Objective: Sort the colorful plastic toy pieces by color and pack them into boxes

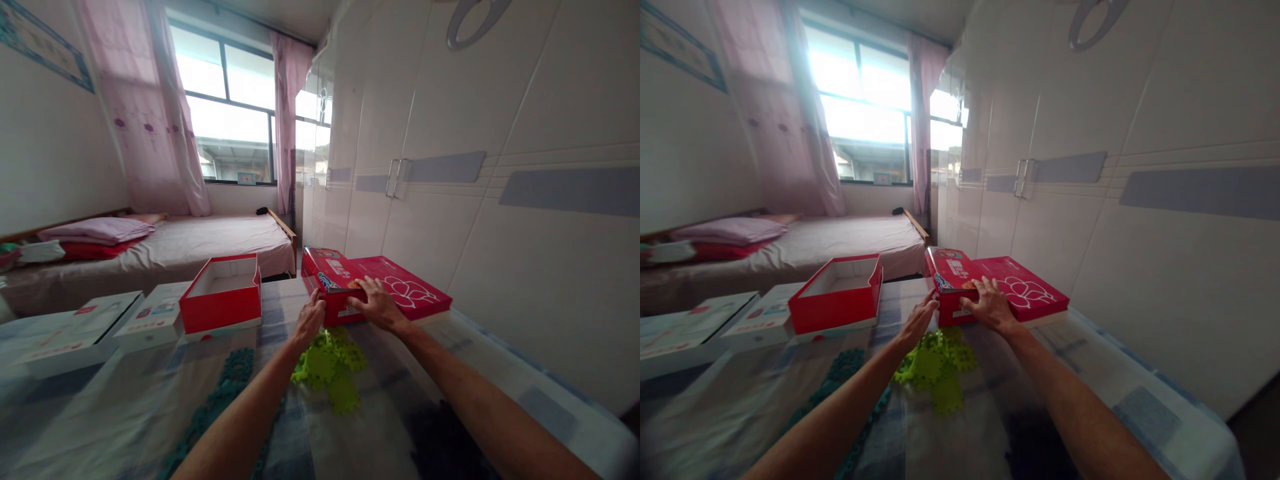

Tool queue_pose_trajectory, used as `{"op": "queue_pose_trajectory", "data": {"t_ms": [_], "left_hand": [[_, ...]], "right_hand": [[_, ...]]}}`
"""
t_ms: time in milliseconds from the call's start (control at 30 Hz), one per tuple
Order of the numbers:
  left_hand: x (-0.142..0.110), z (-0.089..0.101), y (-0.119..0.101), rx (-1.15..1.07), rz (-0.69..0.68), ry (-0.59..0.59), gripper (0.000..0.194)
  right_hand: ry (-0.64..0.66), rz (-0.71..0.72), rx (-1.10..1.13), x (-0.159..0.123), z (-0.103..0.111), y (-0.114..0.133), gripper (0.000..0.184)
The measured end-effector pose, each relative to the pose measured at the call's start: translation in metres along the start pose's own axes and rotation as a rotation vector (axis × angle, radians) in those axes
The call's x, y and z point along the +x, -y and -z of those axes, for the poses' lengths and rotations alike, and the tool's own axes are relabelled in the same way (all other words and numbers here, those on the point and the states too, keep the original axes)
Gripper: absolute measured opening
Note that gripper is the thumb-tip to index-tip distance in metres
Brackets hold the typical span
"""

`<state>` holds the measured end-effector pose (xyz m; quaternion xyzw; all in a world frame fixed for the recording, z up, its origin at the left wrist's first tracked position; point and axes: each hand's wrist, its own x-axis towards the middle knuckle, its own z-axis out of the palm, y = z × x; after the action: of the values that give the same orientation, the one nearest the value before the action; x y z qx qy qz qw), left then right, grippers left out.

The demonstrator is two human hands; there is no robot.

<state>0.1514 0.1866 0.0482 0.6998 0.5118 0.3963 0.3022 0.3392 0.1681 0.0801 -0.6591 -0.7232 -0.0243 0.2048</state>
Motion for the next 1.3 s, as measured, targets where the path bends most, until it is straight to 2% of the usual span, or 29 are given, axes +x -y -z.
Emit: {"op": "queue_pose_trajectory", "data": {"t_ms": [100, 367, 500, 633, 767, 867, 1133, 1300], "left_hand": [[0.006, 0.002, -0.005, -0.003, -0.029, -0.063, 0.051], [0.008, 0.004, -0.017, 0.062, -0.162, -0.111, 0.048], [0.011, 0.003, -0.025, 0.092, -0.200, -0.125, 0.036], [0.012, 0.000, -0.034, 0.137, -0.174, -0.164, 0.024], [0.012, -0.001, -0.038, 0.198, -0.196, -0.165, 0.015], [0.010, 0.001, -0.038, 0.228, -0.218, -0.149, 0.014], [0.007, 0.005, -0.036, 0.248, -0.246, -0.155, 0.011], [0.005, 0.002, -0.032, 0.260, -0.247, -0.184, 0.008]], "right_hand": [[-0.001, -0.061, 0.072, 0.005, 0.003, 0.007, 0.075], [-0.081, -0.209, 0.235, 0.018, 0.006, 0.019, 0.060], [-0.053, -0.214, 0.280, 0.020, 0.010, 0.019, 0.058], [-0.017, -0.251, 0.222, 0.019, 0.017, 0.027, 0.064], [-0.075, -0.221, 0.122, 0.017, 0.019, 0.041, 0.073], [-0.096, -0.220, 0.045, 0.016, 0.017, 0.051, 0.069], [-0.045, -0.047, -0.163, 0.016, 0.021, 0.066, 0.047], [0.031, 0.021, -0.239, 0.021, 0.023, 0.071, 0.046]]}}
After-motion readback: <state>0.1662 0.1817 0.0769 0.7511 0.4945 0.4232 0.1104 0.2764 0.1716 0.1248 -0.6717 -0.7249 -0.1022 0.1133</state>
